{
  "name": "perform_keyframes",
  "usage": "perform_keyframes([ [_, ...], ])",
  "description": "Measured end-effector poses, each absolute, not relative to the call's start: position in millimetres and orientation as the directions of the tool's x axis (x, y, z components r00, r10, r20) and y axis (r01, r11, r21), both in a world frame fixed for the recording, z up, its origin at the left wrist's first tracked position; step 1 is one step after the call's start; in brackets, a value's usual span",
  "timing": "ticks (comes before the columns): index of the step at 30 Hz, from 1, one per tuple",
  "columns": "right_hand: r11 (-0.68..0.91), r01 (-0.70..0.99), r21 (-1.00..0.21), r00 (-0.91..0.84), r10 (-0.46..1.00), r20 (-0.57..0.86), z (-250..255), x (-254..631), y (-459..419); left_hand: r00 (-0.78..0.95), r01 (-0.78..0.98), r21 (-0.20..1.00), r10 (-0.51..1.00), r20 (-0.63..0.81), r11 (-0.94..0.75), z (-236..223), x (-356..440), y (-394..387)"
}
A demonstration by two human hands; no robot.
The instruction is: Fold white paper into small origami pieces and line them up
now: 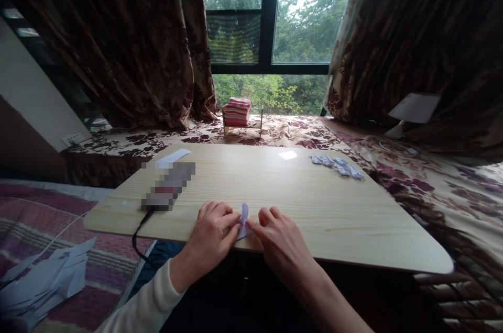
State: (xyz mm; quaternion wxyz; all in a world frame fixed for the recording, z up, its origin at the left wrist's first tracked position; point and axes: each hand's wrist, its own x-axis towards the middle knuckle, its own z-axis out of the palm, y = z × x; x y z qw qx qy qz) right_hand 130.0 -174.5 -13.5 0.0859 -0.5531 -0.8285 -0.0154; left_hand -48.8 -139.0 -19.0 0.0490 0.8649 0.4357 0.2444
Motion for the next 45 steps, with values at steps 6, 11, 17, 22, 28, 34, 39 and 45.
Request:
perform_keyframes([
  [6, 0.389, 0.917, -0.090, -0.372, 0.914, 0.160, -16, 128, -173, 0.519, 0.700, 0.308, 0.756, 0.399, -0.644, -15, -61, -139],
  [11, 0.386, 0.919, -0.081, -0.369, 0.914, 0.170, -16, 126, -173, 0.496, 0.681, 0.344, 0.753, 0.431, -0.646, -23, -55, -145],
  [17, 0.365, 0.923, -0.124, -0.344, 0.924, 0.166, -15, 126, -174, 0.475, 0.696, 0.363, 0.776, 0.415, -0.620, -27, -53, -143],
  [22, 0.340, 0.920, -0.196, -0.311, 0.936, 0.168, -20, 130, -176, 0.485, 0.699, 0.350, 0.773, 0.410, -0.624, -27, -55, -147],
  [28, 0.348, 0.913, -0.211, -0.317, 0.933, 0.169, -22, 126, -179, 0.503, 0.696, 0.347, 0.771, 0.390, -0.629, -26, -57, -149],
  [34, 0.338, 0.917, -0.212, -0.304, 0.936, 0.178, -15, 122, -171, 0.531, 0.701, 0.309, 0.760, 0.374, -0.642, -22, -57, -145],
  [39, 0.324, 0.914, -0.243, -0.288, 0.942, 0.172, -14, 125, -171, 0.534, 0.706, 0.307, 0.765, 0.361, -0.638, -22, -57, -144],
  [45, 0.333, 0.896, -0.294, -0.274, 0.936, 0.223, -15, 124, -175, 0.529, 0.708, 0.317, 0.771, 0.354, -0.632, -23, -58, -146],
])
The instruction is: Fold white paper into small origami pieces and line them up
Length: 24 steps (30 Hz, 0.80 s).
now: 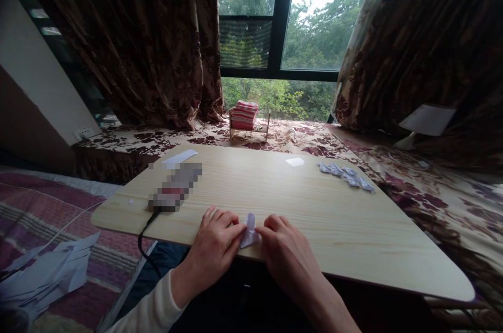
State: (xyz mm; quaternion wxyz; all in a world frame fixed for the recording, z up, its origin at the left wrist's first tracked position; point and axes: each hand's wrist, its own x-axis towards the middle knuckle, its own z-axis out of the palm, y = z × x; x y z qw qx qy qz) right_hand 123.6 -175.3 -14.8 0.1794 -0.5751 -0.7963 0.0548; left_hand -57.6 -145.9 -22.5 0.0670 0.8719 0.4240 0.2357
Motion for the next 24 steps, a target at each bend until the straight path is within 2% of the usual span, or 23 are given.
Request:
perform_keyframes([
  [4, 0.281, 0.898, -0.338, -0.196, 0.945, 0.263, -16, 118, -169, 0.526, 0.702, 0.330, 0.771, 0.359, -0.631, -23, -58, -146],
  [17, 0.186, 0.916, -0.354, -0.088, 0.957, 0.275, -13, 108, -155, 0.525, 0.703, 0.326, 0.771, 0.360, -0.632, -27, -59, -146],
  [24, 0.255, 0.878, -0.406, -0.184, 0.961, 0.205, -17, 114, -161, 0.534, 0.713, 0.295, 0.765, 0.359, -0.636, -27, -59, -148],
])
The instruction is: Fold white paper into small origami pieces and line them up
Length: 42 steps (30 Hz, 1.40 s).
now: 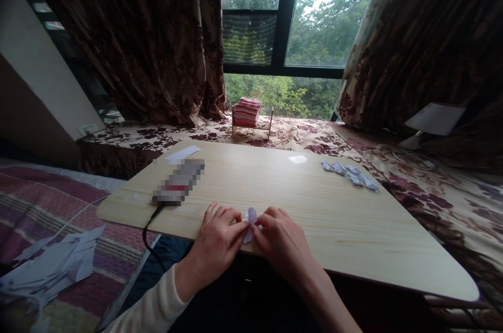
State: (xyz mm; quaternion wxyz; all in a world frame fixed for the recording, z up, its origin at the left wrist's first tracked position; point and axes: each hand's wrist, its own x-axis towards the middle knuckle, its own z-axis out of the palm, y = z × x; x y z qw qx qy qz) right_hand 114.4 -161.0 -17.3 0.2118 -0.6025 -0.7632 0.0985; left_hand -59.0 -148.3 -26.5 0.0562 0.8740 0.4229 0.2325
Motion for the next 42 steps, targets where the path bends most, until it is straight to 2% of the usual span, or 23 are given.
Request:
perform_keyframes([
  [9, 0.350, 0.902, -0.255, -0.299, 0.929, 0.216, -16, 121, -172, 0.553, 0.724, 0.246, 0.756, 0.351, -0.644, -25, -58, -147],
  [15, 0.372, 0.900, -0.229, -0.331, 0.923, 0.197, -15, 122, -176, 0.553, 0.735, 0.217, 0.753, 0.356, -0.643, -24, -56, -148],
  [29, 0.338, 0.936, -0.099, -0.314, 0.928, 0.199, -22, 116, -182, 0.512, 0.731, 0.271, 0.766, 0.388, -0.626, -30, -56, -152],
  [36, 0.360, 0.924, -0.126, -0.330, 0.920, 0.213, -25, 119, -183, 0.512, 0.680, 0.304, 0.729, 0.455, -0.667, -29, -60, -158],
  [42, 0.378, 0.908, -0.181, -0.339, 0.916, 0.215, -20, 122, -180, 0.568, 0.654, 0.295, 0.710, 0.416, -0.696, -26, -58, -162],
])
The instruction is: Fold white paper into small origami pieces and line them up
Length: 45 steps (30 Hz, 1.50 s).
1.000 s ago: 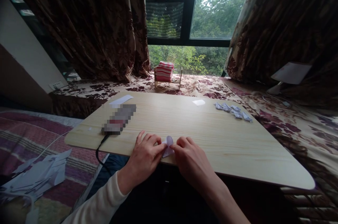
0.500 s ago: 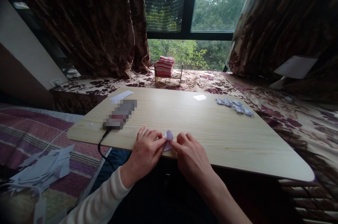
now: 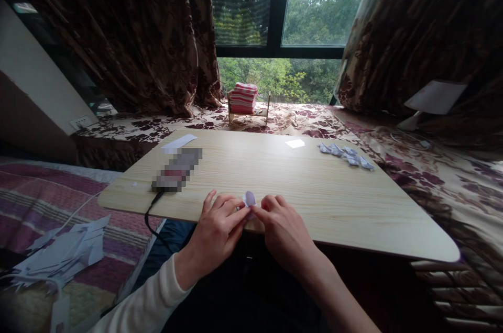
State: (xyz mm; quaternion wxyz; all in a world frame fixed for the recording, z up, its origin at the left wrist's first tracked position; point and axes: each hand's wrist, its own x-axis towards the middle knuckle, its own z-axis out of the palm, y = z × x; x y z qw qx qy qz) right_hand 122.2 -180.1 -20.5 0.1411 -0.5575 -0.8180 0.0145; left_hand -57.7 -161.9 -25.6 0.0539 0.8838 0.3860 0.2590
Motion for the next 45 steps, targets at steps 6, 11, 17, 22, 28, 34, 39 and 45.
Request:
perform_keyframes([
  [6, 0.411, 0.847, -0.337, -0.353, 0.909, 0.222, -20, 127, -176, 0.565, 0.692, 0.265, 0.733, 0.380, -0.671, -26, -53, -164],
  [11, 0.404, 0.826, -0.394, -0.343, 0.914, 0.219, -21, 132, -176, 0.556, 0.709, 0.243, 0.737, 0.385, -0.662, -28, -51, -166],
  [17, 0.443, 0.815, -0.373, -0.245, 0.848, 0.470, -21, 136, -172, 0.566, 0.702, 0.218, 0.717, 0.406, -0.678, -31, -50, -166],
  [22, 0.490, 0.824, -0.283, -0.326, 0.820, 0.470, -19, 120, -168, 0.572, 0.707, 0.207, 0.719, 0.395, -0.676, -30, -49, -168],
  [28, 0.474, 0.852, -0.224, -0.335, 0.821, 0.463, -21, 114, -169, 0.561, 0.707, 0.232, 0.729, 0.392, -0.668, -30, -48, -172],
  [34, 0.419, 0.885, -0.201, -0.297, 0.842, 0.450, -19, 112, -169, 0.541, 0.715, 0.255, 0.746, 0.389, -0.651, -34, -48, -173],
  [39, 0.425, 0.879, -0.216, -0.297, 0.843, 0.449, -17, 110, -169, 0.527, 0.715, 0.267, 0.749, 0.401, -0.646, -35, -47, -173],
  [45, 0.405, 0.895, -0.184, -0.307, 0.862, 0.404, -9, 108, -165, 0.519, 0.722, 0.266, 0.754, 0.402, -0.639, -36, -47, -172],
])
